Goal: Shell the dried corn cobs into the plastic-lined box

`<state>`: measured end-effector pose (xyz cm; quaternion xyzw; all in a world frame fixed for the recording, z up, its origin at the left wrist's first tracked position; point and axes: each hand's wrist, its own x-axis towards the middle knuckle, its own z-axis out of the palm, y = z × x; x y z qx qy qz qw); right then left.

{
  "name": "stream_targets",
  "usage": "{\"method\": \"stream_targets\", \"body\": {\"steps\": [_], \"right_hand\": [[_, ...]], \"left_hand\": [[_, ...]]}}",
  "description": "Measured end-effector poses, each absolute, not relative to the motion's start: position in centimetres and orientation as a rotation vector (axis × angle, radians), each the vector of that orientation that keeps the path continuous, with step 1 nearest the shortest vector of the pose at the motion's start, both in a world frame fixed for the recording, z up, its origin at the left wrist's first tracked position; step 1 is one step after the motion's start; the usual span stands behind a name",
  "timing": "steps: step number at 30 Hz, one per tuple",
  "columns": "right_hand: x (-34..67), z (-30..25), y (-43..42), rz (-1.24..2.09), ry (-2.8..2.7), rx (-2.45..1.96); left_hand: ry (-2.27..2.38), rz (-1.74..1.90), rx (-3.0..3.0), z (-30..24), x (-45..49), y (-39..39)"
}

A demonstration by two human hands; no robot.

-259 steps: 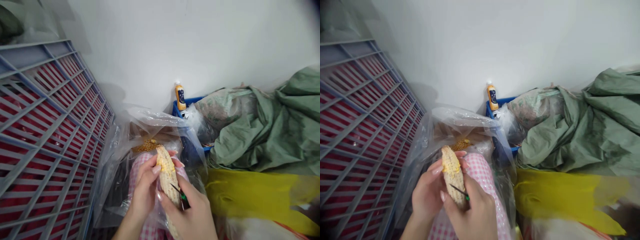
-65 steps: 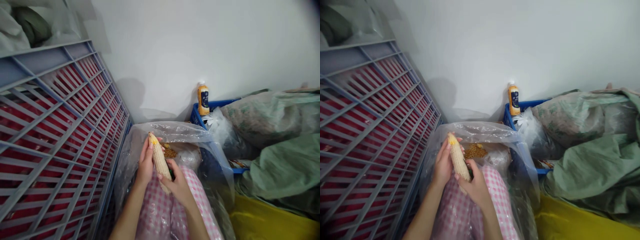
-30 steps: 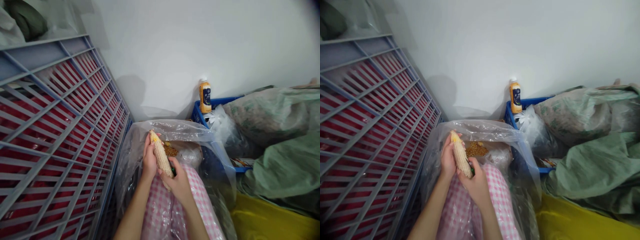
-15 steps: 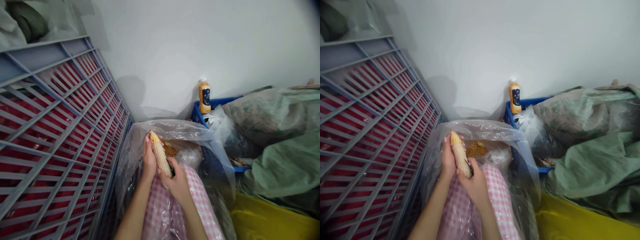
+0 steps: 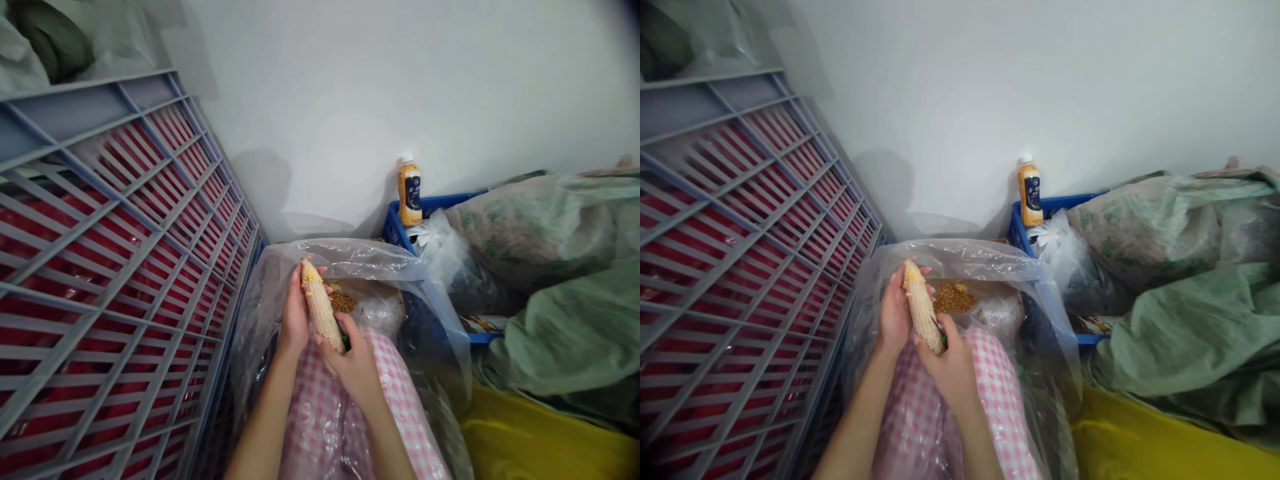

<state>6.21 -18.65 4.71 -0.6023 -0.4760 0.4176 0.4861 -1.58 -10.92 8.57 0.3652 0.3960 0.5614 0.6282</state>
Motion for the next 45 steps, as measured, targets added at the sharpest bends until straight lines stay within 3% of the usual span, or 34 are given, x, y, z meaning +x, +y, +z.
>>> {"method": "stream_targets", "body": {"steps": [5, 32, 45], "right_hand": [[5.6, 4.3, -18.8, 0.925, -1.266, -1.580], [6.7, 4.9, -18.9, 1.181, -1.102, -1.286], [6.5, 4.8, -18.6, 1.088, -1.088, -1.346]], "left_hand": [[1.113, 1.346, 0.906, 8.2, -1.4, -10.6], [1.019, 1.413, 0.942, 7.6, -0.9, -11.8], [1.088, 1.363, 1.044, 7.5, -0.6, -11.2]]}}
